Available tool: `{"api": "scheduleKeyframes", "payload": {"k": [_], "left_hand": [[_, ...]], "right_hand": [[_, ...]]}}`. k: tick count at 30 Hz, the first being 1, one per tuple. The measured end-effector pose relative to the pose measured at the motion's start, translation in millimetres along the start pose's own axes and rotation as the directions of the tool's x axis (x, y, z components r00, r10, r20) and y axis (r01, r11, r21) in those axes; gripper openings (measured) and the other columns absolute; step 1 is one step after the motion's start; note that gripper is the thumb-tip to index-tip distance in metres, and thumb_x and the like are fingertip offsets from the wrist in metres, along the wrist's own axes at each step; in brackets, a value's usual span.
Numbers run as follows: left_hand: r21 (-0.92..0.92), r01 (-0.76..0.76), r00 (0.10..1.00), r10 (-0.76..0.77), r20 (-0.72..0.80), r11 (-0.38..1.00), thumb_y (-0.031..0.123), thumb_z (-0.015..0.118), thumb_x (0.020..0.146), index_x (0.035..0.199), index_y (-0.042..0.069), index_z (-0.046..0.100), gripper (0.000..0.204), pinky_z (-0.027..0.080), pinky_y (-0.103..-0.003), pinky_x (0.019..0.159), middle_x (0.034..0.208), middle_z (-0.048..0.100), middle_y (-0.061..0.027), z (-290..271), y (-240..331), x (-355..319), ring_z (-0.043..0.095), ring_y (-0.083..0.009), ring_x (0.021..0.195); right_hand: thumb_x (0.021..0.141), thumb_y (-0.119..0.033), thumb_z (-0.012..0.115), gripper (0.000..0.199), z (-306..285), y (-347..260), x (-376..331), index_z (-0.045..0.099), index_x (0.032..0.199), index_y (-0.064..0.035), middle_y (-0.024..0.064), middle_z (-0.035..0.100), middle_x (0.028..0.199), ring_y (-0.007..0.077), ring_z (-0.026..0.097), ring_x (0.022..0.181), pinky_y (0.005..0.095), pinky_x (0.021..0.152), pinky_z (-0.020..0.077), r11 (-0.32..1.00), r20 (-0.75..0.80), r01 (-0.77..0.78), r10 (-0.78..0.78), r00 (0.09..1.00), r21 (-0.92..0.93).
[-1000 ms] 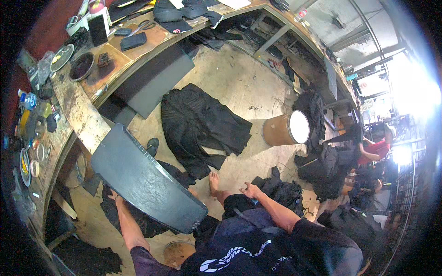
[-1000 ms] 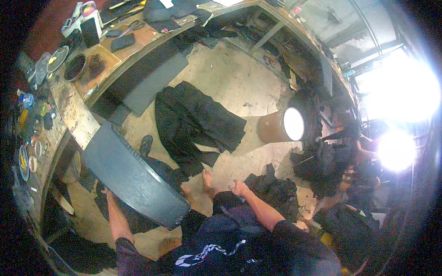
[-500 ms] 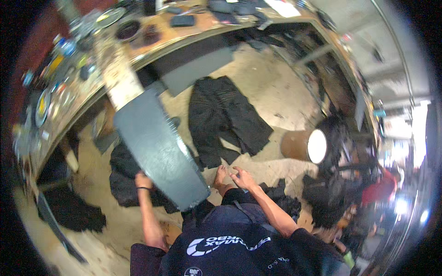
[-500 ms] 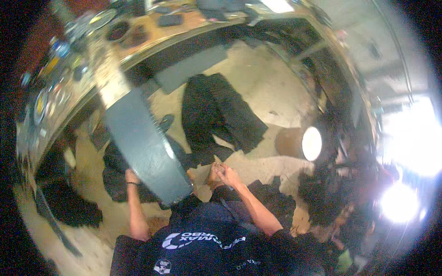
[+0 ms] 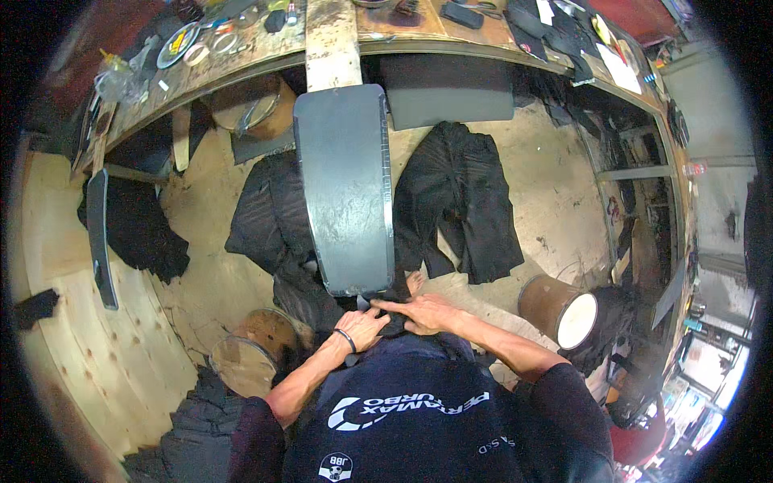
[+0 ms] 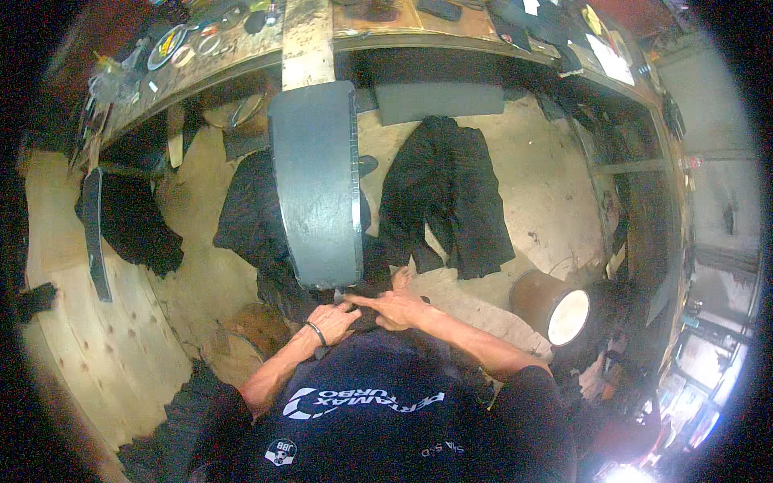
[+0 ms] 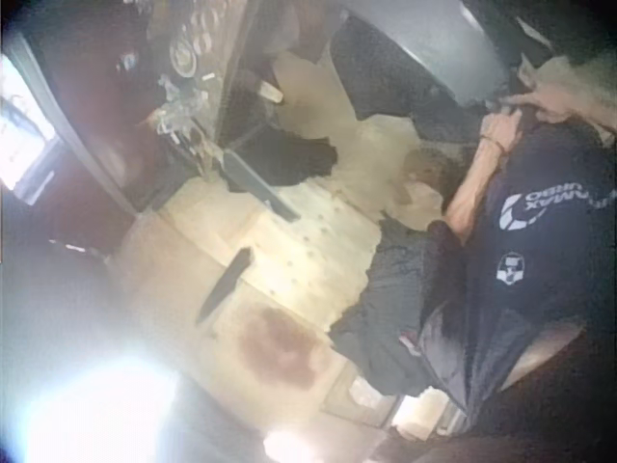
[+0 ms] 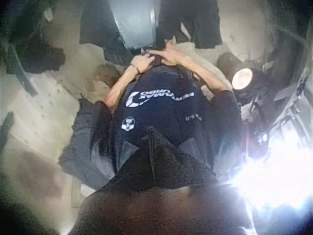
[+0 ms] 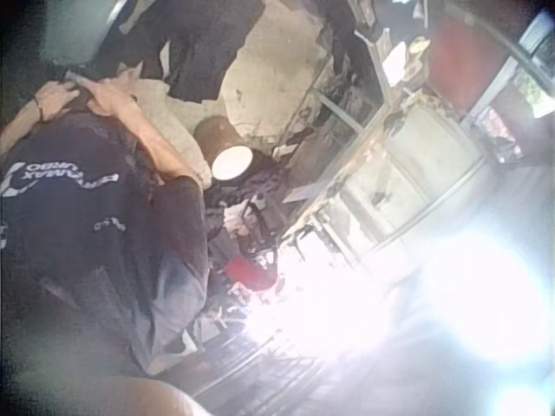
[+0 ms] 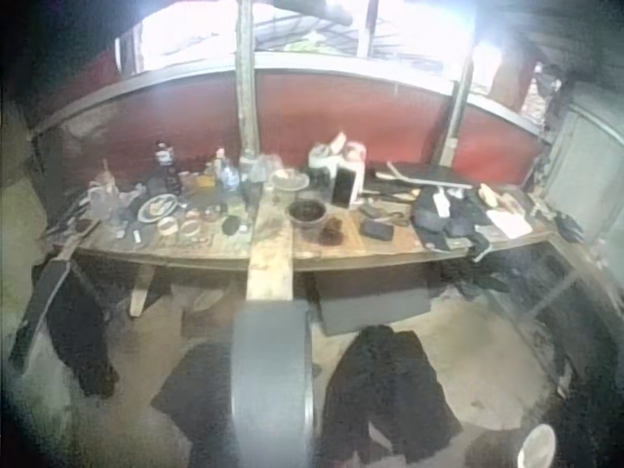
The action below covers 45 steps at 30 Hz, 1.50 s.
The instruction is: The person repeatedly rubs a small blue block over the surface of black garments laid on a wooden table, flipping and repositioning them to cover different areas. The person works one garment at a time, smoothing and rubbing the fabric while another person in a yellow shirt works nearby.
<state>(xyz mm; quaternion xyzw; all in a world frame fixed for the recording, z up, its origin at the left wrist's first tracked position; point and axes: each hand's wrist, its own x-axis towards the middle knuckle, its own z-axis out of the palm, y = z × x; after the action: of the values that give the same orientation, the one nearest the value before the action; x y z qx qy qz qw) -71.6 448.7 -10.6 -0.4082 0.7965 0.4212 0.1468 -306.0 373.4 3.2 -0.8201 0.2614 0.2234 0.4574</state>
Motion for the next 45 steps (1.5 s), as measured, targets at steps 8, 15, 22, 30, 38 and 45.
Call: {"api": "scheduleKeyframes", "payload": {"k": [8,15,22,30,38,45], "left_hand": [[-0.121,0.067,0.992,-0.079,-0.095,0.99,0.051,0.081,0.09,0.128,0.009,0.058,0.062,0.059,-0.056,0.078,0.092,0.075,-0.0229,-52,3,-30,0.075,-0.0456,0.09],[-0.102,0.188,0.831,-0.214,-0.514,0.977,0.068,0.079,0.084,0.107,0.008,0.065,0.066,0.061,-0.054,0.078,0.091,0.076,-0.0238,-152,-40,-39,0.076,-0.0443,0.089],[-0.027,0.263,0.184,-0.078,-0.98,0.964,0.032,0.072,0.095,0.116,0.01,0.066,0.031,0.046,-0.053,0.097,0.124,0.064,-0.0153,-283,-71,51,0.059,-0.0359,0.115],[0.002,0.341,0.567,-0.205,-0.798,0.94,0.064,0.063,0.094,0.171,0.014,0.032,0.096,-0.003,-0.078,0.125,0.179,0.018,-0.0205,-199,-98,132,0.009,-0.041,0.167],[-0.419,-0.128,0.711,-0.211,-0.671,0.899,0.079,0.05,0.099,0.157,0.019,0.057,0.084,-0.007,-0.071,0.128,0.171,0.041,-0.0166,-421,-204,235,0.02,-0.0408,0.165],[-0.484,-0.077,0.059,-0.481,-0.875,0.871,0.038,0.077,0.098,0.162,-0.005,0.033,0.089,0.033,-0.05,0.126,0.166,0.037,-0.0302,-228,-182,109,0.041,-0.0462,0.151]], "right_hand": [[0.092,-0.057,0.076,0.076,-32,-7,-19,0.053,0.152,-0.0167,0.0271,0.077,0.115,0.0501,0.07,0.116,0.0706,0.113,0.0416,0.999,-0.063,0.021,-0.024,0.998,-0.043],[0.096,-0.04,0.071,0.046,-144,-12,10,0.066,0.137,-0.0204,0.0254,0.077,0.111,0.0485,0.074,0.1,0.0609,0.09,0.0594,0.943,-0.275,-0.241,0.3,0.913,0.229],[0.099,-0.042,0.071,0.067,-249,0,65,0.047,0.154,-0.0111,0.0313,0.076,0.106,0.0545,0.072,0.099,0.0608,0.086,0.0587,0.964,-0.917,-0.07,0.266,0.296,0.257],[0.096,-0.052,0.074,0.091,-180,-36,47,0.039,0.163,-0.0029,0.0363,0.037,0.165,0.0547,0.058,0.136,0.0581,0.11,0.0523,0.887,-0.612,-0.336,0.461,0.642,0.315],[0.1,-0.058,0.064,0.112,-208,-12,117,-0.006,0.172,-0.0078,0.0458,0.031,0.162,0.06,0.059,0.13,0.0618,0.112,0.0492,0.883,-0.733,-0.21,0.466,0.496,0.419],[0.102,-0.047,0.066,0.113,-245,32,135,-0.016,0.171,-0.0129,0.0411,0.054,0.149,0.0553,0.056,0.137,0.0537,0.117,0.0457,0.767,-0.421,-0.323,0.593,0.686,0.554]]}}
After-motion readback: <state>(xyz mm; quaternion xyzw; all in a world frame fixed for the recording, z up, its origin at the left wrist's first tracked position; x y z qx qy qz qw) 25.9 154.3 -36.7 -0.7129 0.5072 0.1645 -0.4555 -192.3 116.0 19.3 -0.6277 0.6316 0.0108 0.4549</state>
